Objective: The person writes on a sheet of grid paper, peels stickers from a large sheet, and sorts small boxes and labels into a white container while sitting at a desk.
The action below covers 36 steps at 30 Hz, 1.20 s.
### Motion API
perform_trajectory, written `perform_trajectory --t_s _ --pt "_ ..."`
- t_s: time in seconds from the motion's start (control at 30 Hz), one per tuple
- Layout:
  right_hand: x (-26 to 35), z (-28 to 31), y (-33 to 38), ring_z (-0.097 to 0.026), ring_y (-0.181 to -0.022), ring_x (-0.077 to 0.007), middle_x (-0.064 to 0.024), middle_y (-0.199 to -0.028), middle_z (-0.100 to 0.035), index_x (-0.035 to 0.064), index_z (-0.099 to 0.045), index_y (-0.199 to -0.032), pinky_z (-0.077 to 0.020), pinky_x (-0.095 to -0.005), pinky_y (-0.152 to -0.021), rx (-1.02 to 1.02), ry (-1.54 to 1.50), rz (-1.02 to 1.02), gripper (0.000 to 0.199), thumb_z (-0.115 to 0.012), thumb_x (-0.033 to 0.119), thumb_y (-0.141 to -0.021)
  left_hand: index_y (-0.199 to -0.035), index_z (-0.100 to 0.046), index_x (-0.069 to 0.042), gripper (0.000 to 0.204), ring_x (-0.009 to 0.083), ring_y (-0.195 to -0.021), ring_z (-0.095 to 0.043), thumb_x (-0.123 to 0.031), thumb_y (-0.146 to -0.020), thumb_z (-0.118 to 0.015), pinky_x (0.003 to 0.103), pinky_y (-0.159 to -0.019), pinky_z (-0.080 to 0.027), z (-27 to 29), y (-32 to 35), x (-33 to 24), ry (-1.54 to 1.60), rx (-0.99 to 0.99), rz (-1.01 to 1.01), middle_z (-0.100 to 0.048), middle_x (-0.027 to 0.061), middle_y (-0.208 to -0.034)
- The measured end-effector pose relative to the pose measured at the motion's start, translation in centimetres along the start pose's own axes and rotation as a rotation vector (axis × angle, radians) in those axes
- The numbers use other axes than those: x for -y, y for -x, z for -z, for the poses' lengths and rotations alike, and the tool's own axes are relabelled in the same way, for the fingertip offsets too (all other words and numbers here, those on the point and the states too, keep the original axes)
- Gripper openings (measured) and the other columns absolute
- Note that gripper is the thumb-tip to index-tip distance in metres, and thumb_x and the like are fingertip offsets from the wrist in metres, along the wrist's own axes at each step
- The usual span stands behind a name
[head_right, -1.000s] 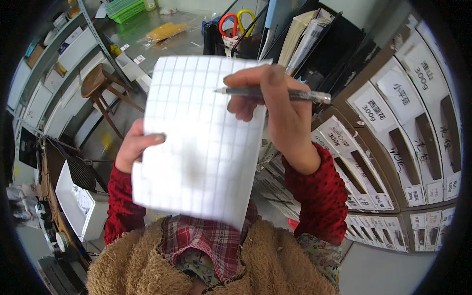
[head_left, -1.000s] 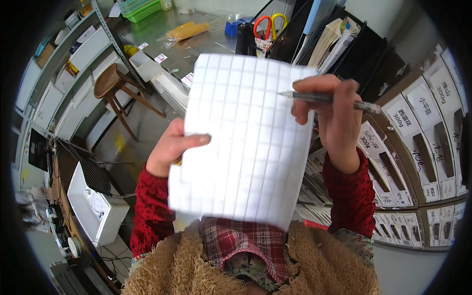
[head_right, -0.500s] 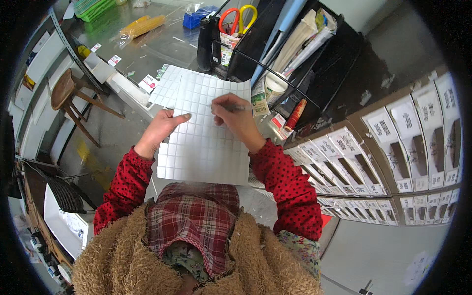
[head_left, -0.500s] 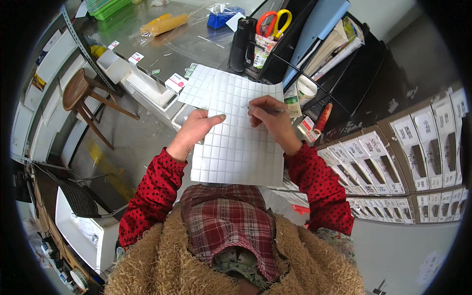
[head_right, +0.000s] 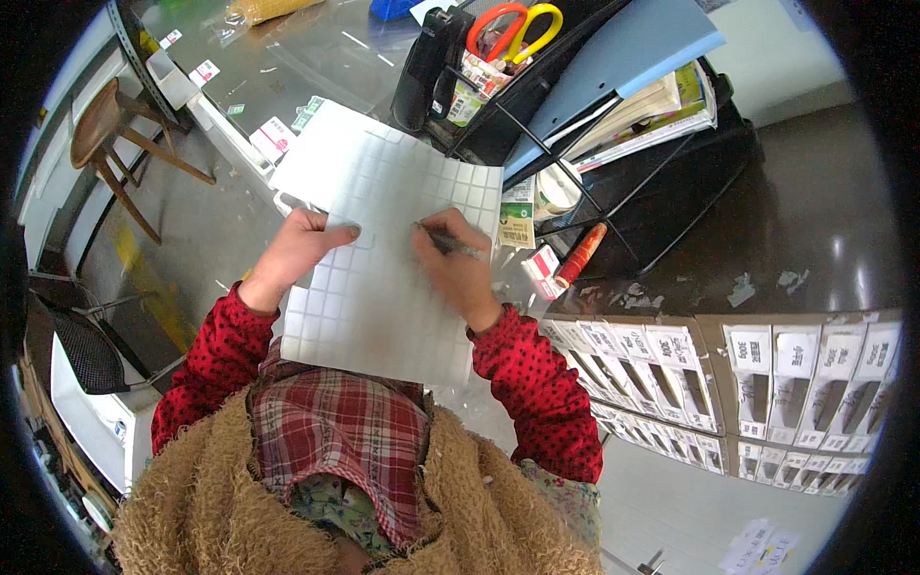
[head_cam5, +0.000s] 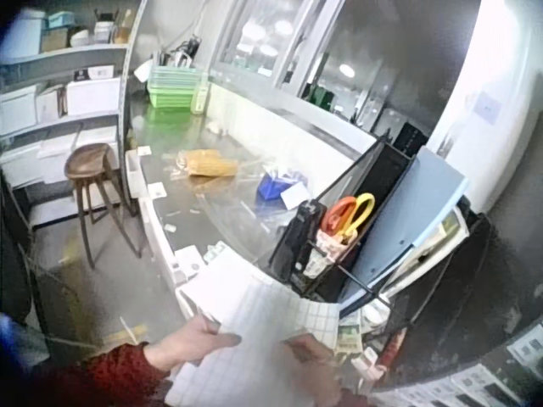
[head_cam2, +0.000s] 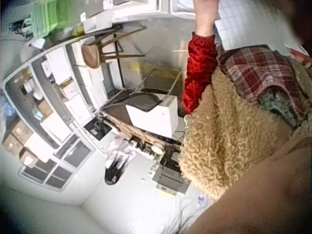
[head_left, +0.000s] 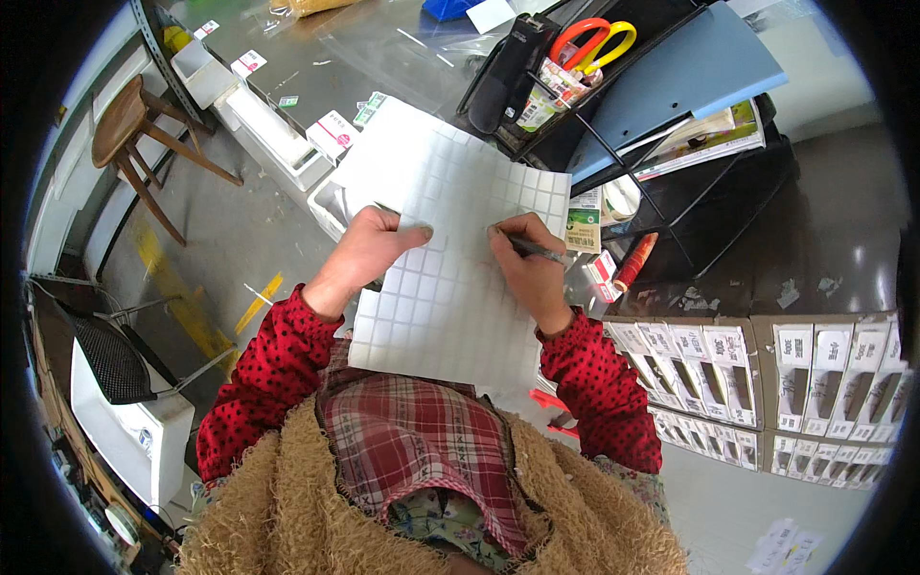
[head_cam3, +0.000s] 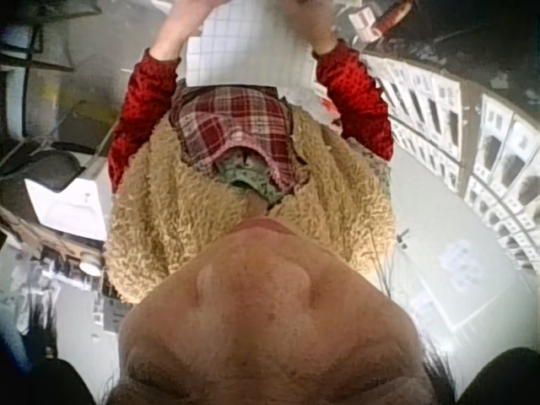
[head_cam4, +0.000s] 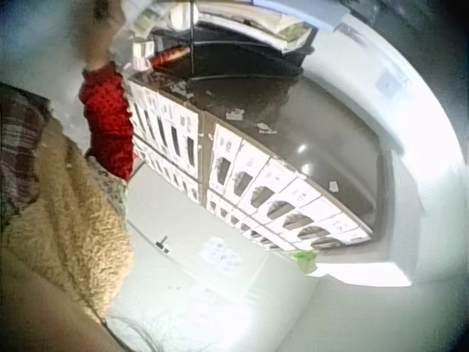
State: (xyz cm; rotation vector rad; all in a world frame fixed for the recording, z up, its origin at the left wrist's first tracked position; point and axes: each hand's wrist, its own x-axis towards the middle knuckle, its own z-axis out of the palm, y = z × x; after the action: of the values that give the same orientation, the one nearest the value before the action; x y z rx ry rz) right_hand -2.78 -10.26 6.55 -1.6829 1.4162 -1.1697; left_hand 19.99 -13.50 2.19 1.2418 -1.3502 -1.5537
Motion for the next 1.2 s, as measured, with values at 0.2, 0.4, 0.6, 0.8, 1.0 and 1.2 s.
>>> perform_trajectory --t_s 0.2,0.4,0.6,0.8,1.0,1.2 --pt "1.5 -0.1 -0.4 -0.048 -0.065 -0.0029 0.0027 -0.069 -0.055 0.0004 -0.058 -0.08 -0.0409 -0.0204 -0.058 0.025 -0.012 -0.055 0.008 -0.065 0.002 -0.083 -0.056 -0.058 -0.001 0.034 0.0029 -0.044 -0.033 -0.02 -0.083 -0.068 0.026 -0.04 -0.028 -0.6 0.2 -0.1 0.121 -0.013 -0.01 -0.043 -0.0063 -0.049" --pt "1.3 -0.3 -0.7 -0.045 -0.059 -0.0032 0.0032 -0.064 -0.05 0.0017 -0.054 -0.075 -0.0382 -0.0206 -0.053 -0.053 0.031 0.027 0.012 -0.063 0.0 -0.082 -0.089 -0.071 0.003 0.015 0.0071 -0.071 -0.059 -0.01 -0.085 -0.066 0.024 -0.065 -0.049 0.2 0.1 -0.8 0.018 0.047 0.088 -0.069 0.002 -0.081" --pt "1.3 0.2 0.0 -0.046 -0.059 -0.0027 0.0025 -0.063 -0.053 0.0012 -0.056 -0.076 -0.0388 -0.0208 -0.053 0.076 0.032 0.037 0.011 -0.065 0.002 -0.082 -0.063 -0.064 0.001 0.029 0.0029 -0.046 -0.037 -0.019 -0.083 -0.068 0.025 -0.041 -0.03 -0.3 0.1 0.4 0.082 -0.014 0.004 -0.047 -0.0059 -0.051" --pt "1.7 0.0 0.0 -0.046 -0.058 -0.0032 0.0021 -0.063 -0.053 0.002 -0.055 -0.076 -0.0388 -0.0213 -0.052 0.08 -0.017 -0.026 0.011 -0.063 0.0 -0.083 -0.058 -0.06 0.0 0.032 0.0029 -0.046 -0.035 -0.019 -0.082 -0.069 0.026 -0.041 -0.028 -1.1 0.6 -0.8 0.194 -0.041 0.011 -0.044 -0.0069 -0.051" --pt "0.7 0.7 0.2 -0.046 -0.062 -0.0028 0.0027 -0.066 -0.053 0.0004 -0.056 -0.078 -0.0385 -0.0203 -0.056 -0.097 -0.04 -0.004 0.01 -0.064 0.0 -0.083 -0.053 -0.056 -0.002 0.036 0.003 -0.046 -0.031 -0.019 -0.082 -0.069 0.026 -0.041 -0.026 -0.5 0.2 -0.2 0.067 -0.055 0.0 -0.04 -0.0077 -0.05" --pt "0.0 0.6 -0.1 -0.047 -0.058 -0.005 0.0003 -0.064 -0.054 0.0005 -0.056 -0.076 -0.0398 -0.0222 -0.053 -0.087 0.068 0.054 0.012 -0.066 0.002 -0.083 -0.052 -0.056 -0.002 0.036 0.0027 -0.045 -0.031 -0.018 -0.081 -0.069 0.026 -0.04 -0.025 -0.5 -0.1 0.7 0.086 -0.047 0.002 -0.04 -0.0083 -0.049"
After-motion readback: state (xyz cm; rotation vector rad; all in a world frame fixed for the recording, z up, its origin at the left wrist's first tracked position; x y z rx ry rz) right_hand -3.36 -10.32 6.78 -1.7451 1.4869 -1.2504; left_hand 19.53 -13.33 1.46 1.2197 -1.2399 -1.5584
